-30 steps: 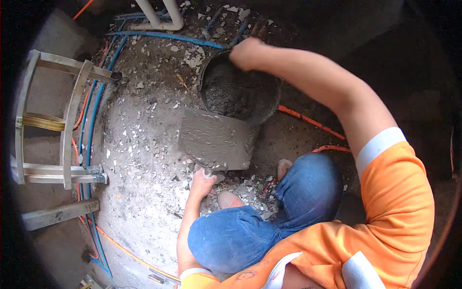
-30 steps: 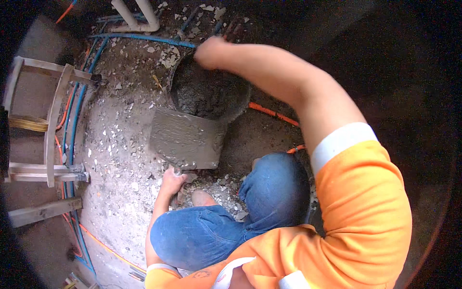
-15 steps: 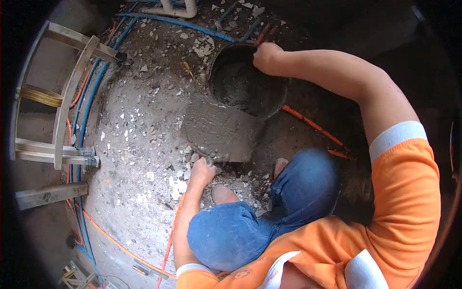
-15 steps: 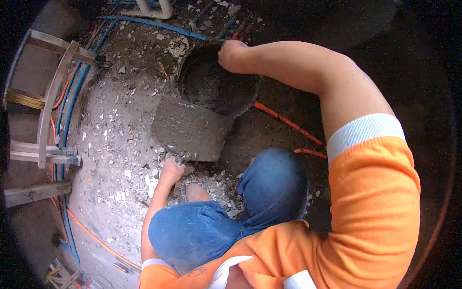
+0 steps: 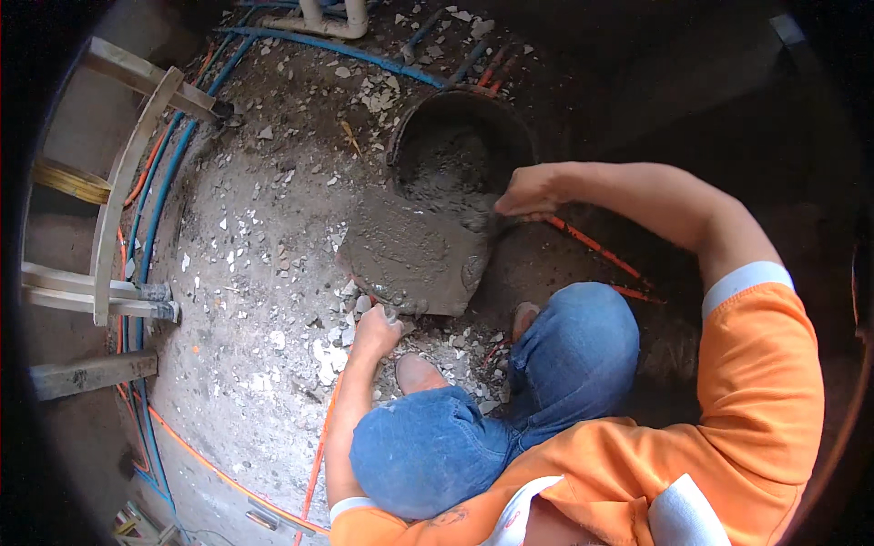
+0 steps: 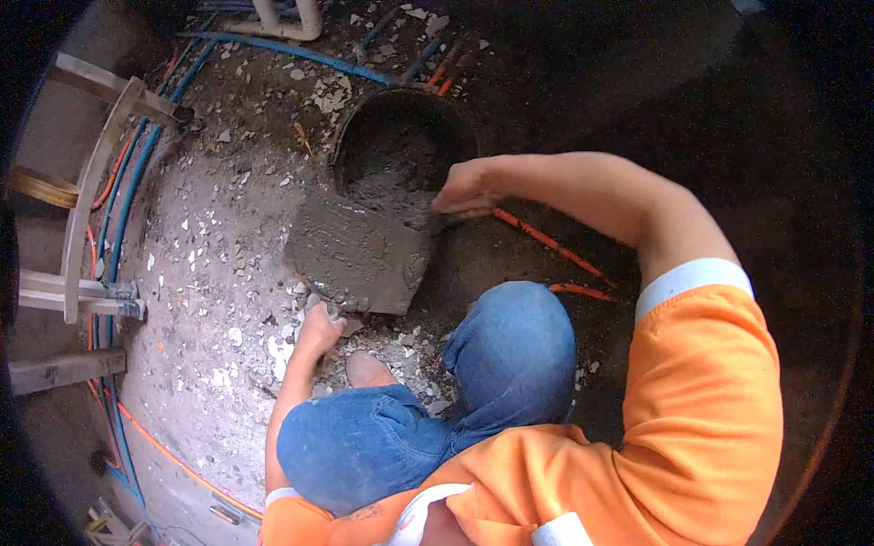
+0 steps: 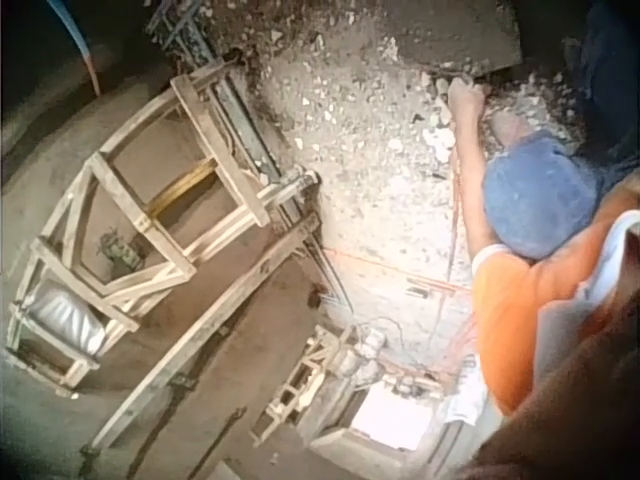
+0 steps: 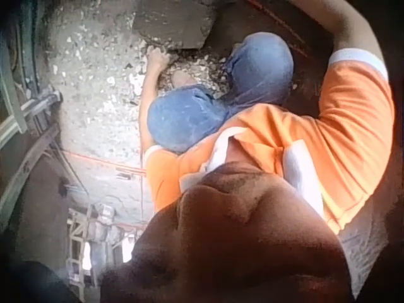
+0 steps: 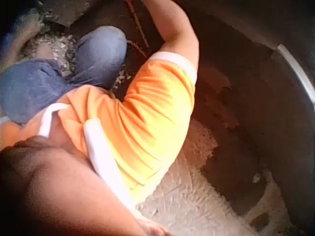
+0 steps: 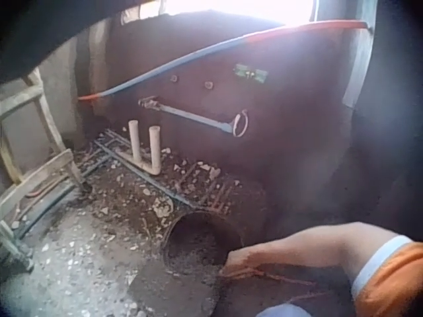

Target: The person is applying cement or plaster to a wall around plumbing pipes using a trowel and hawk.

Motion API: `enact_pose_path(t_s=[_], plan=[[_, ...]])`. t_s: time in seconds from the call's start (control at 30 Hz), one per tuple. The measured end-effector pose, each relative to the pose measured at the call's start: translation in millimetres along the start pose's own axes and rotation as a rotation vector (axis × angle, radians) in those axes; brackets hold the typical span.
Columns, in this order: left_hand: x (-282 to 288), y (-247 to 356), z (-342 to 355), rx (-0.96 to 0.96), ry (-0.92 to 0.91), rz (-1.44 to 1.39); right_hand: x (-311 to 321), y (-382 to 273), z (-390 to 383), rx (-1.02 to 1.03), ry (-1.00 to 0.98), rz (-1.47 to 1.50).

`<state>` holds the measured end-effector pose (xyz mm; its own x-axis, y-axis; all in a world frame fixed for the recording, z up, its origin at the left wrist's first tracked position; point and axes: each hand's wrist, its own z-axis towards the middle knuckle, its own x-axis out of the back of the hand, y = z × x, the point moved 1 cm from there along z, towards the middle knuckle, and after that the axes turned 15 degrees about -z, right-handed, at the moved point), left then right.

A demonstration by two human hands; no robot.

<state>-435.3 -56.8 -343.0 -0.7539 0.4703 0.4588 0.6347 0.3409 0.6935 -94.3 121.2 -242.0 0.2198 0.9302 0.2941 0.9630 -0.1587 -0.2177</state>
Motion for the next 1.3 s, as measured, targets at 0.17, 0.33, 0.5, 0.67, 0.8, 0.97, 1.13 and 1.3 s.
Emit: enact_pose_path(t_s=[0.17, 0.33, 0.5, 0.67, 0.8, 0.97, 1.13, 1.3], plan=[[17, 13, -2, -0.025, -0.022, -0.08, 14, -13, -4, 0.08, 0.08, 0.292], [19, 15, -3, 0.014, -0.027, -0.125, 14, -50, 8, 0.185, 0.742, -0.818], [14, -8, -9, -0.104, 0.019, -0.021, -16, -55, -21, 0.36, 0.649, -1.143], [11, -10, -9, -0.049, 0.011, 0.019, -35, -24, -34, 0.244, 0.656, -0.56], [5, 8, -5, 0.002, 0.015, 0.048, 9, -15, -25, 0.087, 0.764, -0.825], [3, 0, -5, 0.003, -0.009, 0.018, 79, -55, -20, 0.153, 0.897, -1.242], [10, 25, -12, 0.002, -0.008, 0.02, 11, -107, 1, 0.469, 0.896, -1.457], [11, 7, -18, 0.025, 0.032, 0.118, 6, -74, -48, 0.451, 0.598, -1.451]])
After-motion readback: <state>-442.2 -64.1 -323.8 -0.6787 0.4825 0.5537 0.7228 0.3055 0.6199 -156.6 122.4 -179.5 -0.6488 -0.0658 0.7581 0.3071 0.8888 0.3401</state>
